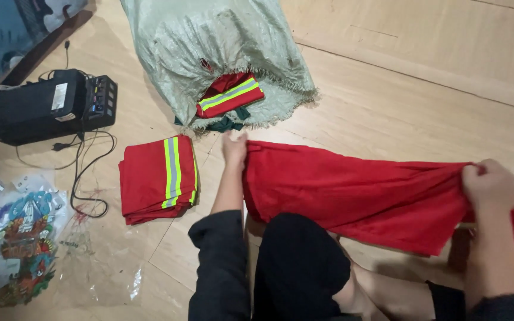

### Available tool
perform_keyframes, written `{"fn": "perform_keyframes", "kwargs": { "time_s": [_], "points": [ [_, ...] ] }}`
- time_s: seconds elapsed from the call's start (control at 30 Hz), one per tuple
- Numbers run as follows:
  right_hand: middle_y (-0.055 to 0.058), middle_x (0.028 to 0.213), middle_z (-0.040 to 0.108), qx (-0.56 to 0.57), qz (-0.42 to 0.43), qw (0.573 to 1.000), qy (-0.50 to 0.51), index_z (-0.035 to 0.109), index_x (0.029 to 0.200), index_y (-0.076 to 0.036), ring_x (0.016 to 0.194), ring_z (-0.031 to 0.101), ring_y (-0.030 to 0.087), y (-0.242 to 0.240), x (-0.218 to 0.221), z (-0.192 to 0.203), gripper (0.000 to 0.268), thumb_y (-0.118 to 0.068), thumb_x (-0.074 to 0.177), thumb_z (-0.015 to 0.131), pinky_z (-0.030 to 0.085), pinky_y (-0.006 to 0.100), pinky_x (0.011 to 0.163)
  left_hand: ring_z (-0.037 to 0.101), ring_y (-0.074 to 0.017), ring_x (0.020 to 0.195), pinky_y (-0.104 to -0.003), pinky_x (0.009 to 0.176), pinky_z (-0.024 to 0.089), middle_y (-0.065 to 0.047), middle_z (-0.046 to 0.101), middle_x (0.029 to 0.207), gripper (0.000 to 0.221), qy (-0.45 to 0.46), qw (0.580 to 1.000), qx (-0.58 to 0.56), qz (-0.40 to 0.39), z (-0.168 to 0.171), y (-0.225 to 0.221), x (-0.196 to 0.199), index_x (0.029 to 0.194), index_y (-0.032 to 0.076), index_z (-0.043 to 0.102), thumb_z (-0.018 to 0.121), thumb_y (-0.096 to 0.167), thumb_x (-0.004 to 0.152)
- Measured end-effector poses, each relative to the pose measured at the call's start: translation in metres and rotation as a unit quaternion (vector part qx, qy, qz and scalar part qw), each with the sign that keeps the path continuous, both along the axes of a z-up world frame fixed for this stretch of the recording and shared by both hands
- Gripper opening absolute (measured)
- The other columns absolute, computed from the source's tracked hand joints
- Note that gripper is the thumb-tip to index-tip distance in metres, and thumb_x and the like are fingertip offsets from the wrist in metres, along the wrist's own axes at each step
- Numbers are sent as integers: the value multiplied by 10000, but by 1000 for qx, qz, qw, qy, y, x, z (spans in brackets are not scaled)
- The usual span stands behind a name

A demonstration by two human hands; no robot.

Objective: Folding red reflective safety pants and stacking them neatly on the floor.

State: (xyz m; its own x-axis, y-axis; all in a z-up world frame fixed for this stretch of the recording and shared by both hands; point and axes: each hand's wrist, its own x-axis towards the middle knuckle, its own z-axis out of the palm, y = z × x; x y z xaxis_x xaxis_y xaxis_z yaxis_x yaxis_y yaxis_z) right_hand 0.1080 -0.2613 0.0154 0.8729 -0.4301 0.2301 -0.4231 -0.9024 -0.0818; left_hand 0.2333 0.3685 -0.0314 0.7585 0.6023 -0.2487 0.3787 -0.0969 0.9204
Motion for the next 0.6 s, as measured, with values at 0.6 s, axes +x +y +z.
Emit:
{"fn": "perform_keyframes", "kwargs": {
  "time_s": [0.6],
  "points": [
    [130, 982, 790, 51, -23, 995, 86, 766, 1046, -129, 877, 743, 418, 10, -19, -29, 419, -390, 995, 442, 544, 502, 668, 608, -419, 1218, -349, 1084, 429, -261, 629, 1273, 681, -44, 851, 231, -470, -59, -20, -79, 1492, 438, 526, 683, 138, 900]
  ]
}}
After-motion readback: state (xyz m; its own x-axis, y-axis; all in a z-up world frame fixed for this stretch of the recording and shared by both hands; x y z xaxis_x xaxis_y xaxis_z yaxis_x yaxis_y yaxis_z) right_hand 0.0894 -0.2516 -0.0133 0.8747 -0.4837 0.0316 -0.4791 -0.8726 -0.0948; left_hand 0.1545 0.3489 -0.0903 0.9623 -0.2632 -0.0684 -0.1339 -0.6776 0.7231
